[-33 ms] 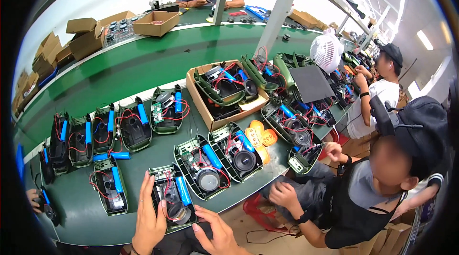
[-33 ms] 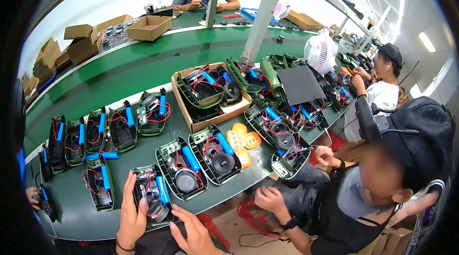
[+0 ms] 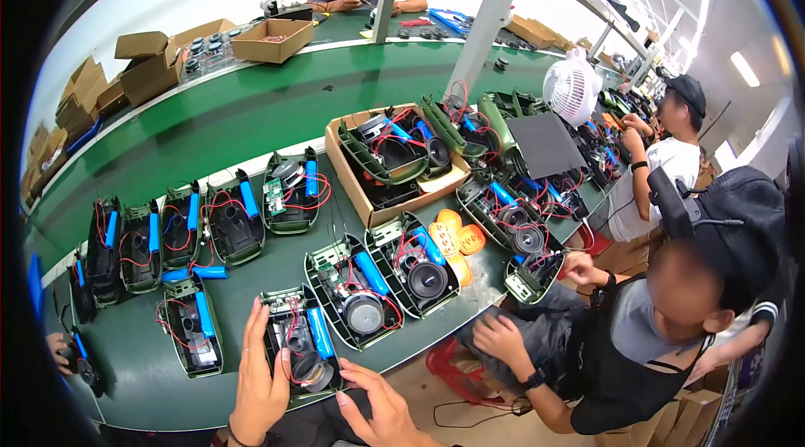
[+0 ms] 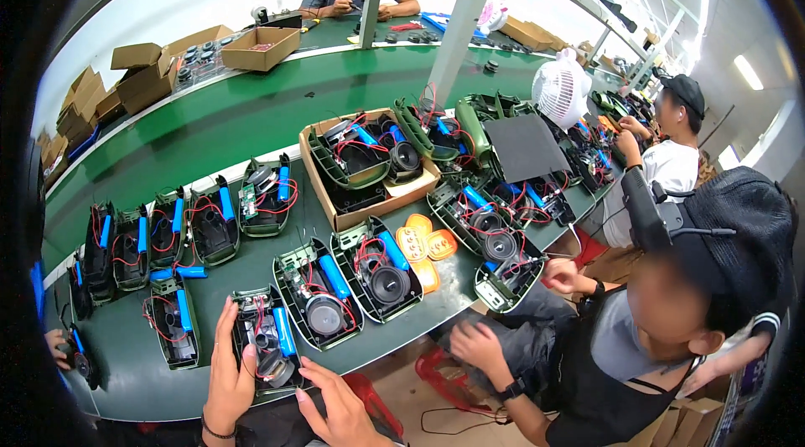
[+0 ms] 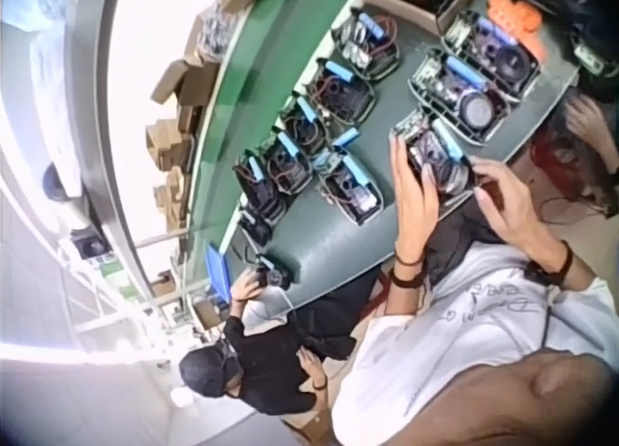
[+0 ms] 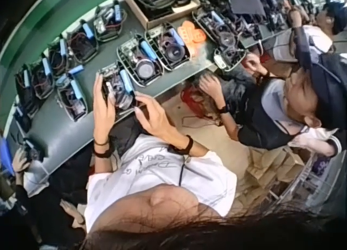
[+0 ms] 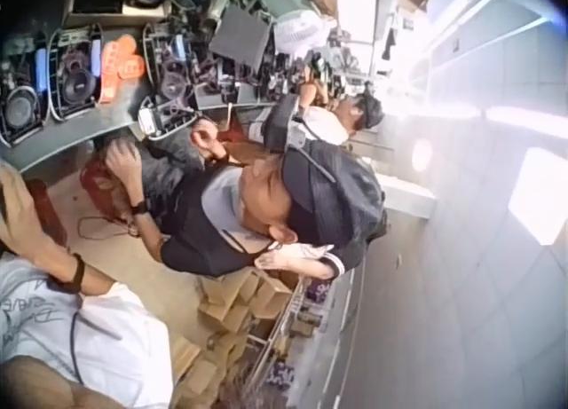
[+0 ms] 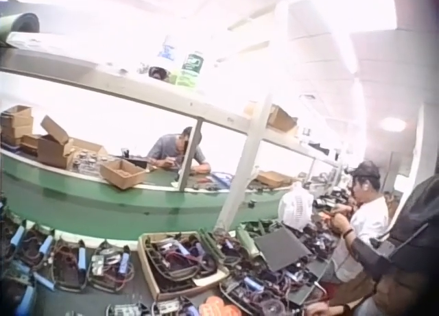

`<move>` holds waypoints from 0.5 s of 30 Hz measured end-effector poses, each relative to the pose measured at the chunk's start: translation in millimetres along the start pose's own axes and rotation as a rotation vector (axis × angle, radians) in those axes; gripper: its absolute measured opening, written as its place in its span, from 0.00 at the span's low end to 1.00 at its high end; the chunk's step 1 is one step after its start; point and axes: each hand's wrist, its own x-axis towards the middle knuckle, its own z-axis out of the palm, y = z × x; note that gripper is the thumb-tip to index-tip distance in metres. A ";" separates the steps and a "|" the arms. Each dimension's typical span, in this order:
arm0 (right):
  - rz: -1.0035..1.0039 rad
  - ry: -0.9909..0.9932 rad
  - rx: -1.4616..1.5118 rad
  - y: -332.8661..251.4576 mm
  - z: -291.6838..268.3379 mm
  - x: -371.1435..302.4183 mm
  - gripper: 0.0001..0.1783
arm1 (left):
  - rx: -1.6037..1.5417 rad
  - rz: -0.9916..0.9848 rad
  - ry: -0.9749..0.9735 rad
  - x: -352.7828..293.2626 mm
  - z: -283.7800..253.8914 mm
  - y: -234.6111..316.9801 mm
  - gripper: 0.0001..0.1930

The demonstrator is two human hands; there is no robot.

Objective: Assembling internal components of an electronic speaker housing, including circuit boards and wiring.

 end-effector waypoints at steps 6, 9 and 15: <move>-0.054 0.187 -0.244 4.3 -40.0 16.5 0.16 | -0.039 0.000 0.016 7.4 -5.9 -8.2 0.31; 0.009 0.419 -0.306 25.4 -72.6 34.7 0.10 | -0.013 -0.032 0.069 11.6 -7.6 -10.2 0.29; 0.208 0.383 -0.014 37.3 -72.6 17.5 0.11 | -0.051 0.041 0.093 16.9 -6.1 -12.7 0.30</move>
